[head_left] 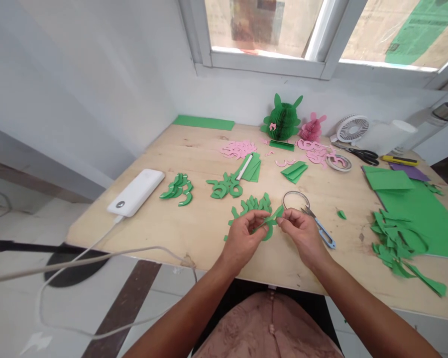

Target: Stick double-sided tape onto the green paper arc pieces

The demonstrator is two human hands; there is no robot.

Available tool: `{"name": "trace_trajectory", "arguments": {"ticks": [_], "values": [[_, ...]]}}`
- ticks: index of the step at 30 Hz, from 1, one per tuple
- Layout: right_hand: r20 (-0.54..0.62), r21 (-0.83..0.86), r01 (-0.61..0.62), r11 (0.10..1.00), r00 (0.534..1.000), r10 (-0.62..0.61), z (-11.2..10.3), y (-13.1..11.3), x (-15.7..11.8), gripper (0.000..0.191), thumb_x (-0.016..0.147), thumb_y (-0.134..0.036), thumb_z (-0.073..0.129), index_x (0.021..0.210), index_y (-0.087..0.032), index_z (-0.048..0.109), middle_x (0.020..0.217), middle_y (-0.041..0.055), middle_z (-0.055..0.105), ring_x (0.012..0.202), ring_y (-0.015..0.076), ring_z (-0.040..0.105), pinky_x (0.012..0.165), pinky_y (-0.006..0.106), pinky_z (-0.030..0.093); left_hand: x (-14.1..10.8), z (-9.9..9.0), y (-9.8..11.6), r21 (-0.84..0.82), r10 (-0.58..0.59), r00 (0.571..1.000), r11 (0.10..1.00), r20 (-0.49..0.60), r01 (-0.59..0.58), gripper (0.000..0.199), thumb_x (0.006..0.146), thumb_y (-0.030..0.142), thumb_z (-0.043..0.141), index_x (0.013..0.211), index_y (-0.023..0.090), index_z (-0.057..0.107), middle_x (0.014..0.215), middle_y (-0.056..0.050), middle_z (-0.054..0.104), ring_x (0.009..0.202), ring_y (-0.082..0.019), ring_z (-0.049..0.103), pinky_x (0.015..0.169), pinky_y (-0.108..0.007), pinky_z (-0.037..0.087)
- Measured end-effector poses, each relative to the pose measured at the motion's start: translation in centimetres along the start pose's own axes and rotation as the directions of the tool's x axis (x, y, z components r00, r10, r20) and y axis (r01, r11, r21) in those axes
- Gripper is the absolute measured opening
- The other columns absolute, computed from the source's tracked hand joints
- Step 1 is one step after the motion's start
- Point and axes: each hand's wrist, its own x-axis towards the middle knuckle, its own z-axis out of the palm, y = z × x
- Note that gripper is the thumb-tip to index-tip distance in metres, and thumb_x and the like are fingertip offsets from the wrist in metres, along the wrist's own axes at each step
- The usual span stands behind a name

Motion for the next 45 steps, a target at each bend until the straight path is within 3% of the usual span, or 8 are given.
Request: {"name": "trace_trajectory", "arguments": {"ticks": [7,10,13,17,22,28,32,45], "values": [[0.082,0.021,-0.079,0.997,0.994,0.077,0.0,0.4,0.0,0.027,0.069,-0.043,0.066,0.067,-0.018,0.056,0.059,-0.0034,0.050,0.053,0.0095,0.042,0.051,0.023,0.034,-0.1,-0.5,-0.5,0.021,-0.058,0.998,0.998,-0.040,0.059,0.018,0.066,0.019,0.066,0.084,0.014,0.069,0.068,-0.001,0.065,0.064,-0.011,0.056,0.059,-0.021,0.044],[0.127,-0.069,-0.012,0.998,0.992,0.021,-0.9,0.6,-0.3,0.025,0.074,-0.043,0.062,0.074,-0.018,0.061,0.066,-0.0002,0.059,0.059,0.0126,0.051,0.055,0.025,0.039,-0.1,-0.7,-0.6,0.019,-0.074,0.995,0.997,-0.060,0.075,0.019,0.066,0.019,0.066,0.084,0.014,0.068,0.067,-0.001,0.065,0.060,-0.011,0.056,0.056,-0.021,0.045],[0.005,-0.240,0.118,0.964,0.993,-0.120,-3.3,1.1,-0.2,0.025,0.077,-0.041,0.058,0.081,-0.018,0.064,0.076,0.0040,0.065,0.066,0.0160,0.056,0.059,0.028,0.044,-0.2,-0.9,-0.6,-0.008,-0.096,0.992,0.995,-0.077,0.096,0.021,0.065,0.022,0.067,0.084,0.014,0.068,0.066,-0.001,0.065,0.056,-0.011,0.057,0.052,-0.021,0.045],[-0.125,-0.564,0.201,0.801,0.938,-0.324,-7.7,2.0,0.8,0.024,0.079,-0.038,0.056,0.085,-0.018,0.066,0.080,0.0048,0.066,0.062,0.0152,0.054,0.059,0.029,0.044,-0.3,-1.0,-0.7,-0.049,-0.119,0.989,0.992,-0.092,0.115,0.023,0.064,0.023,0.069,0.084,0.013,0.067,0.060,-0.001,0.064,0.053,-0.011,0.058,0.048,-0.021,0.044],[-0.106,-0.827,0.074,0.557,0.953,-0.285,-10.5,2.5,2.6,0.022,0.079,-0.035,0.052,0.086,-0.018,0.066,0.074,0.0031,0.065,0.059,0.0154,0.055,0.057,0.028,0.042,-0.4,-1.0,-0.8,-0.127,-0.163,0.985,0.980,-0.057,0.155,0.026,0.062,0.024,0.070,0.085,0.012,0.066,0.060,-0.002,0.065,0.051,-0.012,0.058,0.045,-0.020,0.044],[0.022,-0.921,0.122,0.369,0.964,-0.263,-10.1,2.9,3.8,0.019,0.082,-0.030,0.049,0.087,-0.022,0.065,0.083,0.0022,0.068,0.070,0.0170,0.061,0.062,0.028,0.042,-0.5,-1.1,-0.8,-0.151,-0.174,0.984,0.975,-0.042,0.166,0.026,0.062,0.023,0.071,0.084,0.012,0.066,0.061,-0.003,0.066,0.051,-0.012,0.058,0.045,-0.021,0.044],[0.022,-0.950,0.098,0.296,0.968,-0.250,-9.7,2.8,4.2,0.018,0.083,-0.028,0.048,0.084,-0.022,0.064,0.083,0.0023,0.068,0.072,0.0180,0.061,0.060,0.028,0.039,-0.7,-1.1,-0.6,-0.156,-0.173,0.984,0.974,-0.046,0.164,0.026,0.062,0.023,0.071,0.084,0.012,0.066,0.060,-0.002,0.065,0.050,-0.011,0.058,0.046,-0.021,0.044],[-0.046,-0.955,0.008,0.296,0.983,-0.177,-9.0,2.7,4.5,0.014,0.083,-0.026,0.048,0.082,-0.021,0.060,0.077,0.0025,0.068,0.068,0.0184,0.059,0.056,0.026,0.032,-0.5,-1.2,-0.8,-0.158,-0.168,0.985,0.974,-0.033,0.161,0.025,0.063,0.022,0.070,0.085,0.012,0.064,0.061,-0.002,0.065,0.051,-0.011,0.057,0.045,-0.020,0.043]]}}
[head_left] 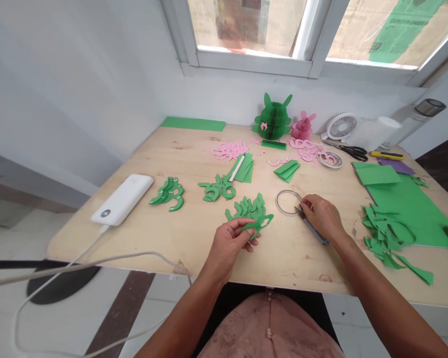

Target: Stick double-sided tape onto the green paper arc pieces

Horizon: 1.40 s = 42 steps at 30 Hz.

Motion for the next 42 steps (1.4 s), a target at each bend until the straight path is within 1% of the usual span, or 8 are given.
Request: {"name": "trace_trajectory", "arguments": {"ticks": [5,14,19,24,27,31,38,42], "values": [[-0.020,0.007,-0.015,1.000,1.000,0.015,0.4,-0.1,-0.1,0.014,0.084,-0.025,0.045,0.080,-0.021,0.058,0.078,0.0031,0.067,0.066,0.0182,0.057,0.056,0.027,0.031,0.0,0.0,0.0,-0.001,-0.004,1.000,1.000,-0.004,0.004,0.026,0.063,0.023,0.071,0.085,0.013,0.065,0.060,-0.001,0.065,0.050,-0.011,0.057,0.045,-0.020,0.043],[-0.117,0.128,-0.028,0.991,0.992,0.043,1.1,-0.1,-0.3,0.014,0.081,-0.026,0.044,0.076,-0.021,0.056,0.072,0.0031,0.063,0.063,0.0180,0.055,0.058,0.027,0.033,0.0,0.0,0.1,0.000,-0.002,1.000,1.000,0.000,0.002,0.026,0.063,0.023,0.071,0.086,0.012,0.064,0.061,-0.001,0.065,0.051,-0.011,0.057,0.046,-0.020,0.043],[-0.155,0.319,-0.066,0.945,0.980,0.121,0.5,-0.3,-0.3,0.016,0.079,-0.030,0.047,0.074,-0.020,0.057,0.064,0.0010,0.059,0.057,0.0155,0.052,0.057,0.027,0.035,-0.1,0.1,0.1,-0.013,-0.004,1.000,1.000,0.001,0.004,0.028,0.063,0.024,0.070,0.088,0.013,0.064,0.064,-0.003,0.066,0.052,-0.011,0.057,0.046,-0.021,0.042],[-0.099,0.586,-0.067,0.808,0.983,0.153,-0.9,-1.2,-1.0,0.018,0.079,-0.036,0.051,0.076,-0.019,0.057,0.057,-0.0018,0.053,0.050,0.0130,0.046,0.051,0.025,0.035,0.0,0.3,0.2,-0.027,-0.001,1.000,1.000,0.012,0.001,0.027,0.063,0.024,0.070,0.087,0.012,0.063,0.064,-0.003,0.066,0.048,-0.010,0.055,0.043,-0.020,0.039],[-0.078,0.731,-0.015,0.682,0.991,0.105,-1.6,-2.8,-2.4,0.019,0.079,-0.037,0.054,0.078,-0.018,0.057,0.061,-0.0014,0.053,0.051,0.0116,0.045,0.049,0.024,0.036,0.1,0.4,0.1,-0.005,0.016,1.000,1.000,-0.006,-0.016,0.027,0.063,0.023,0.070,0.087,0.012,0.064,0.057,0.000,0.062,0.043,-0.008,0.049,0.039,-0.019,0.034],[-0.049,0.797,0.041,0.602,0.999,-0.002,-2.0,-5.7,-4.8,0.017,0.083,-0.034,0.053,0.080,-0.018,0.056,0.059,-0.0027,0.049,0.050,0.0101,0.042,0.045,0.022,0.033,0.2,0.6,-0.1,-0.010,0.034,0.998,0.999,-0.047,-0.034,0.029,0.063,0.022,0.071,0.089,0.012,0.065,0.057,0.002,0.059,0.044,-0.006,0.047,0.041,-0.018,0.035],[-0.123,0.803,0.209,0.558,0.975,-0.188,-1.7,-9.2,-7.4,0.011,0.088,-0.026,0.049,0.082,-0.019,0.057,0.068,-0.0006,0.056,0.056,0.0107,0.050,0.053,0.022,0.042,0.1,1.0,-0.2,-0.066,0.066,0.994,0.995,-0.091,-0.072,0.033,0.060,0.023,0.074,0.091,0.012,0.066,0.071,-0.002,0.064,0.057,-0.009,0.052,0.046,-0.018,0.041],[-0.243,0.736,0.366,0.570,0.928,-0.282,-1.2,-10.2,-7.9,0.012,0.089,-0.021,0.046,0.083,-0.020,0.056,0.089,0.0060,0.064,0.078,0.0156,0.060,0.065,0.026,0.048,0.0,1.2,-0.2,-0.079,0.092,0.989,0.992,-0.115,-0.101,0.032,0.060,0.024,0.074,0.089,0.013,0.066,0.073,-0.003,0.065,0.060,-0.010,0.054,0.048,-0.018,0.043]]}}
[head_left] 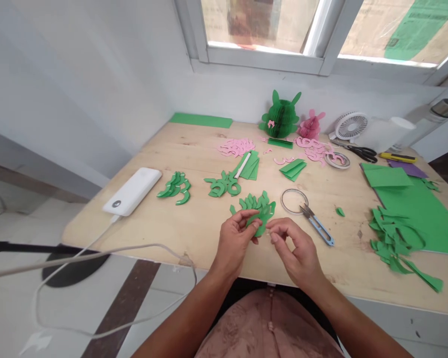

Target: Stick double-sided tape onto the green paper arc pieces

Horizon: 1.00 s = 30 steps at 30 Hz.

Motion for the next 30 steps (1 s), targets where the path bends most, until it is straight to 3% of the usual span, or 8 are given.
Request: {"name": "trace_trajectory", "arguments": {"ticks": [5,9,17,30], "values": [[-0.013,-0.125,0.184,0.975,0.982,-0.187,0.69,0.15,-0.20,0.013,0.089,-0.015,0.044,0.089,-0.021,0.056,0.094,0.0077,0.066,0.091,0.0184,0.062,0.076,0.032,0.050,-0.12,0.07,-0.21,-0.001,0.020,1.000,1.000,0.004,-0.020,0.030,0.061,0.023,0.073,0.088,0.013,0.066,0.072,-0.003,0.065,0.063,-0.011,0.056,0.049,-0.018,0.044],[0.008,-0.196,0.252,0.948,0.967,-0.255,0.81,0.32,-0.26,0.017,0.088,-0.012,0.043,0.092,-0.022,0.056,0.094,0.0086,0.067,0.095,0.0201,0.062,0.080,0.036,0.050,-0.10,0.09,-0.49,-0.016,0.029,1.000,0.999,0.006,-0.029,0.028,0.061,0.023,0.072,0.087,0.013,0.065,0.070,-0.003,0.065,0.061,-0.011,0.057,0.048,-0.018,0.044],[0.003,-0.212,0.255,0.943,0.966,-0.260,0.83,0.65,0.05,0.017,0.088,-0.012,0.043,0.092,-0.021,0.056,0.084,0.0065,0.067,0.079,0.0185,0.064,0.071,0.034,0.050,-0.30,0.19,-0.43,-0.039,0.002,1.000,0.999,0.015,-0.002,0.028,0.061,0.024,0.073,0.086,0.014,0.065,0.069,-0.001,0.063,0.059,-0.010,0.056,0.048,-0.019,0.045],[0.041,-0.249,0.319,0.915,0.947,-0.319,0.81,0.79,0.00,0.018,0.088,-0.011,0.043,0.093,-0.021,0.057,0.086,0.0072,0.068,0.082,0.0195,0.064,0.072,0.035,0.050,-0.29,0.16,-0.49,-0.047,0.006,1.000,0.999,-0.006,-0.007,0.028,0.060,0.025,0.075,0.084,0.014,0.065,0.070,-0.002,0.065,0.060,-0.011,0.057,0.050,-0.020,0.046]]}}
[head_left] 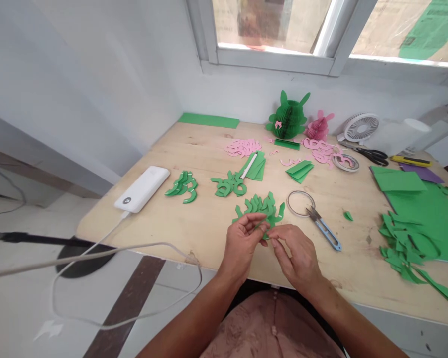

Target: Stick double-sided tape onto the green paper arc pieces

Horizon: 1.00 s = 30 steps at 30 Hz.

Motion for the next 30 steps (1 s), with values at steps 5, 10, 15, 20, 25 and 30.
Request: {"name": "trace_trajectory", "arguments": {"ticks": [5,10,15,20,25,30], "values": [[-0.004,-0.017,0.019,1.000,1.000,-0.019,-0.1,0.0,0.0,0.018,0.088,-0.009,0.044,0.093,-0.021,0.056,0.086,0.0072,0.068,0.082,0.0192,0.064,0.073,0.035,0.050,-0.1,-0.1,0.0,-0.014,0.004,1.000,1.000,0.003,-0.004,0.028,0.061,0.025,0.075,0.085,0.014,0.065,0.070,-0.002,0.066,0.063,-0.012,0.058,0.051,-0.019,0.046],[-0.009,-0.015,0.028,1.000,1.000,-0.028,-0.1,0.0,-0.1,0.018,0.087,-0.008,0.045,0.095,-0.020,0.055,0.086,0.0070,0.068,0.084,0.0192,0.063,0.074,0.034,0.049,-0.2,0.0,0.1,-0.002,0.025,1.000,1.000,-0.001,-0.025,0.027,0.061,0.023,0.074,0.085,0.014,0.065,0.069,-0.003,0.067,0.064,-0.013,0.059,0.051,-0.020,0.046],[-0.009,-0.031,0.027,0.999,1.000,-0.027,-0.4,0.3,-0.2,0.016,0.087,-0.009,0.046,0.095,-0.020,0.055,0.086,0.0076,0.067,0.082,0.0191,0.063,0.072,0.034,0.049,-0.5,-0.1,0.4,0.008,0.015,1.000,1.000,0.022,-0.016,0.026,0.063,0.023,0.073,0.086,0.014,0.065,0.073,-0.004,0.069,0.068,-0.014,0.061,0.052,-0.021,0.048],[0.016,-0.019,0.049,0.999,0.999,-0.048,-0.8,0.6,0.0,0.015,0.089,-0.010,0.045,0.095,-0.020,0.055,0.085,0.0072,0.067,0.080,0.0184,0.062,0.071,0.034,0.049,-0.6,-0.5,0.8,0.020,-0.033,0.999,0.999,0.039,0.032,0.028,0.062,0.027,0.073,0.085,0.013,0.065,0.078,-0.006,0.070,0.061,-0.013,0.060,0.050,-0.021,0.048],[0.058,0.037,0.056,0.998,0.997,-0.058,-1.3,0.8,0.3,0.014,0.089,-0.011,0.045,0.094,-0.020,0.055,0.084,0.0066,0.066,0.081,0.0183,0.062,0.071,0.033,0.049,-0.6,-1.0,1.0,0.060,-0.147,0.980,0.988,0.133,0.140,0.032,0.062,0.034,0.075,0.083,0.012,0.064,0.083,-0.007,0.069,0.055,-0.012,0.061,0.046,-0.021,0.047],[0.081,0.052,0.037,0.998,0.996,-0.041,-1.7,1.2,0.2,0.014,0.089,-0.013,0.046,0.096,-0.020,0.056,0.086,0.0063,0.067,0.082,0.0181,0.063,0.071,0.032,0.050,-0.8,-1.4,1.1,0.002,-0.216,0.958,0.976,0.187,0.220,0.030,0.062,0.029,0.077,0.083,0.011,0.064,0.073,-0.004,0.066,0.055,-0.012,0.062,0.048,-0.020,0.048]]}}
